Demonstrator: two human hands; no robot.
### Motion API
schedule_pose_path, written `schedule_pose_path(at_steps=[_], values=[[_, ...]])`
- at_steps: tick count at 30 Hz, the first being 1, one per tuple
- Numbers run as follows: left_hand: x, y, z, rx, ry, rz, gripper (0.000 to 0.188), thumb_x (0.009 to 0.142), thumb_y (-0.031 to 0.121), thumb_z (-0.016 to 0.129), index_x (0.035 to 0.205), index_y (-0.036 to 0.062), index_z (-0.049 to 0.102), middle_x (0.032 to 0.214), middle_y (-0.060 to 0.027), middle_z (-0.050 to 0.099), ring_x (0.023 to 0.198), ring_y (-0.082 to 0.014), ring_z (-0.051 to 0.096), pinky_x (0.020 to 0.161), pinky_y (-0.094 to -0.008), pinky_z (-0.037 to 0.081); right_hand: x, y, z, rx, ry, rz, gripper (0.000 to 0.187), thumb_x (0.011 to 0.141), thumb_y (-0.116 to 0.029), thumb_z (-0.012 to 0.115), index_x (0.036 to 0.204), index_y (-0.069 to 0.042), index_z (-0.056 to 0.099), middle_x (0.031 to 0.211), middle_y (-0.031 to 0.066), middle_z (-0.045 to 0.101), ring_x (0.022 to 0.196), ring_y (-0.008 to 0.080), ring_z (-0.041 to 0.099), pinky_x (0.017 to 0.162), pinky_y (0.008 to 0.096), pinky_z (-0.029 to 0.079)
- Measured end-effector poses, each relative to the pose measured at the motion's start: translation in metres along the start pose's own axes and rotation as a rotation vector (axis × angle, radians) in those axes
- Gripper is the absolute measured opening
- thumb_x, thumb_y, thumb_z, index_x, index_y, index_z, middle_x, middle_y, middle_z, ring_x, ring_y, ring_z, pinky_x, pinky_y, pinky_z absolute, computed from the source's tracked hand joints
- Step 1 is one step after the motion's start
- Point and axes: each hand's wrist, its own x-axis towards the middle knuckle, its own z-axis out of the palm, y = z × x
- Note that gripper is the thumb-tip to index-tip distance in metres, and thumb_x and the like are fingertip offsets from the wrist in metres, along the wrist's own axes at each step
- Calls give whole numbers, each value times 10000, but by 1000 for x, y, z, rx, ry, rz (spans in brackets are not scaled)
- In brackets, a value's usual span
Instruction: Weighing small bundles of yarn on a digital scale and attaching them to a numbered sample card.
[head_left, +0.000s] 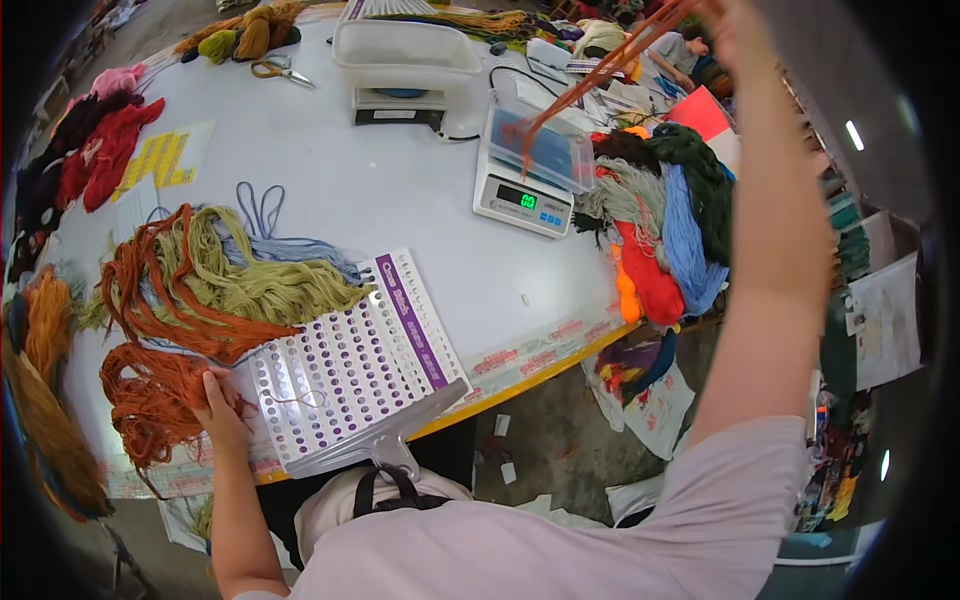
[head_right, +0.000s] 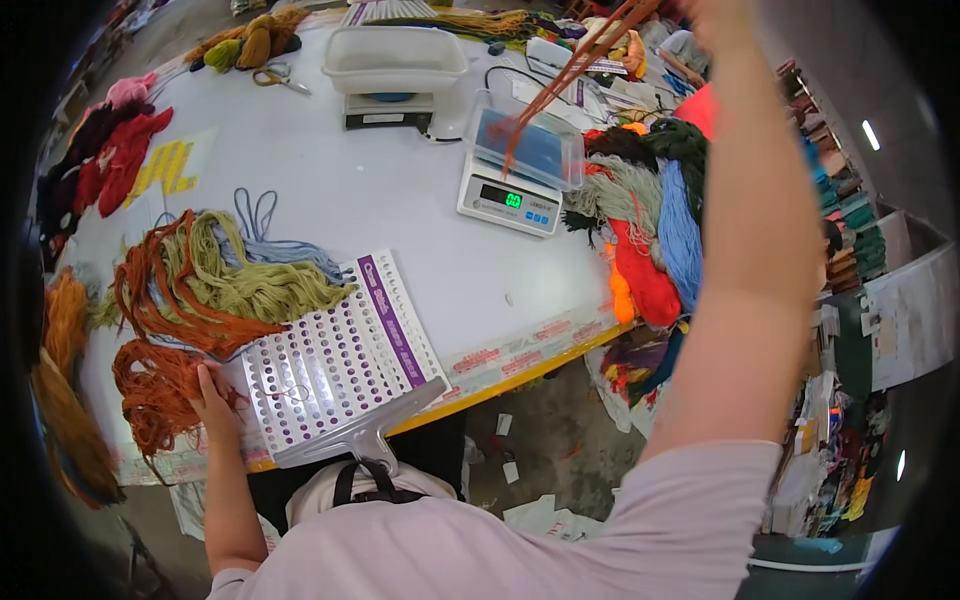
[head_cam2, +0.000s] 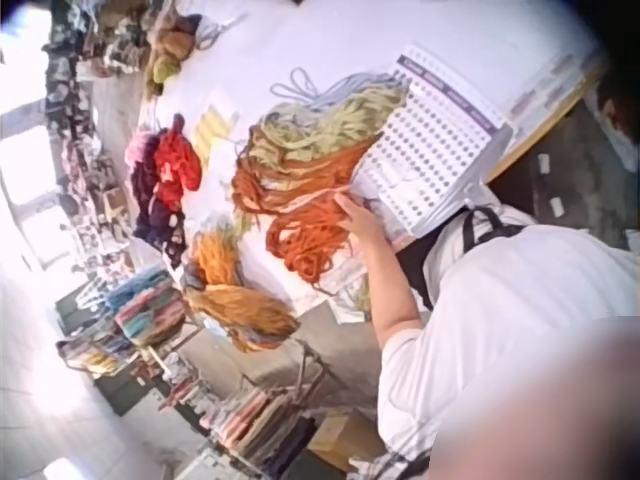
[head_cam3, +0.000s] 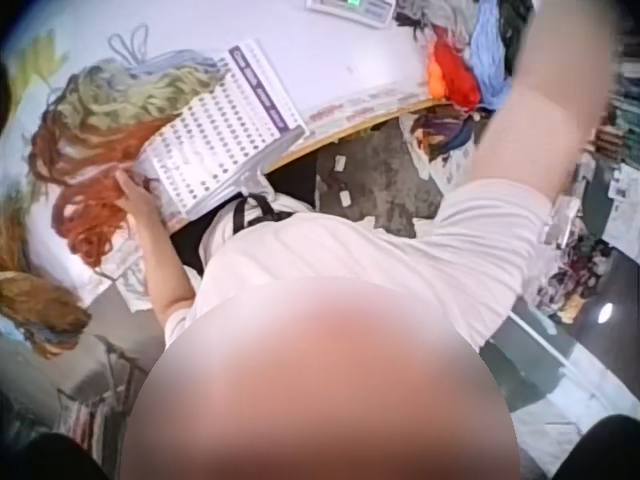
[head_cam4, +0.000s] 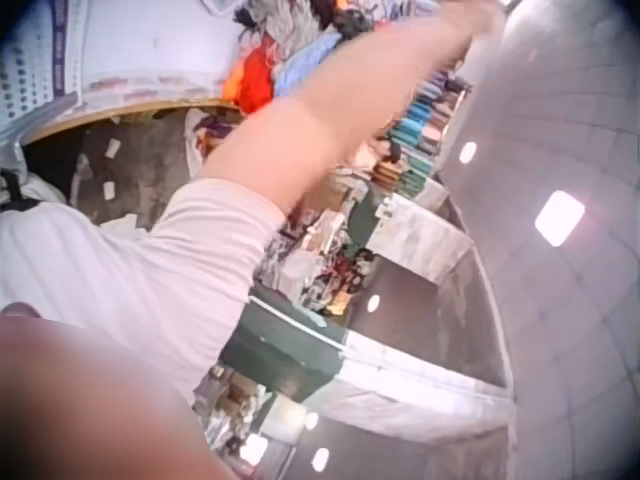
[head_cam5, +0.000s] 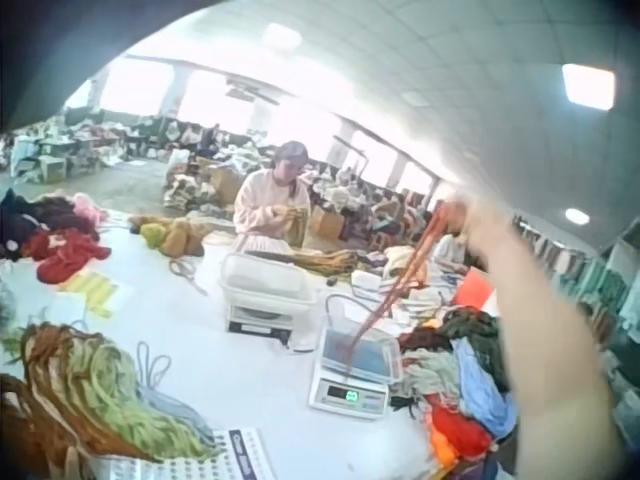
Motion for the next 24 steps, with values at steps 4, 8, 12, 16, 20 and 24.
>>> schedule_pose_path(at_steps=[4, 8, 12, 16, 20, 24], values=[[-1, -43, -14, -98, -55, -21, 274, 990, 230, 421, 830, 54, 558, 566, 34, 389, 496, -55, 345, 457, -211, 274, -190, 118, 59, -62, 208, 575, 199, 857, -167, 563, 938, 11, 595, 830, 133, 621, 738, 212, 630, 594, 295, 505], [-3, -48, -19, -138, -64, -55, 280, 990, 242, 424, 822, 61, 555, 559, 32, 384, 488, -57, 335, 462, -216, 262, -316, 213, 54, 299, 271, 873, 283, 867, -135, 579, 1024, 95, 525, 931, 210, 624, 806, 317, 656, 645, 313, 569], [-5, -47, -33, -190, -75, -101, 278, 989, 243, 426, 820, 62, 552, 562, 30, 387, 483, -55, 330, 460, -215, 266, -364, 206, 85, 427, 575, 937, 272, 852, -172, 595, 1024, 33, 543, 950, 179, 631, 922, 306, 627, 746, 348, 537], [-5, -42, -26, -111, -63, -11, 282, 984, 258, 432, 822, 63, 555, 554, 33, 384, 488, -67, 333, 475, -228, 275, -381, 220, 71, 422, 600, 885, 237, 828, -176, 611, 988, -8, 559, 916, 133, 634, 859, 260, 632, 702, 331, 528], [-3, -42, -22, -175, -88, -21, 264, 978, 240, 443, 826, 59, 560, 566, 27, 400, 502, -70, 352, 484, -229, 292, -373, 233, 67, 342, 635, 901, 186, 809, -225, 645, 913, -76, 602, 825, 35, 622, 775, 182, 602, 678, 313, 492], [-3, -41, -22, -140, -84, 11, 243, 970, 217, 457, 825, 52, 559, 573, 24, 411, 513, -73, 370, 496, -228, 307, -360, 233, 81, 142, 630, 842, 188, 793, -234, 666, 908, -110, 585, 848, 10, 586, 738, 157, 568, 630, 314, 468]])
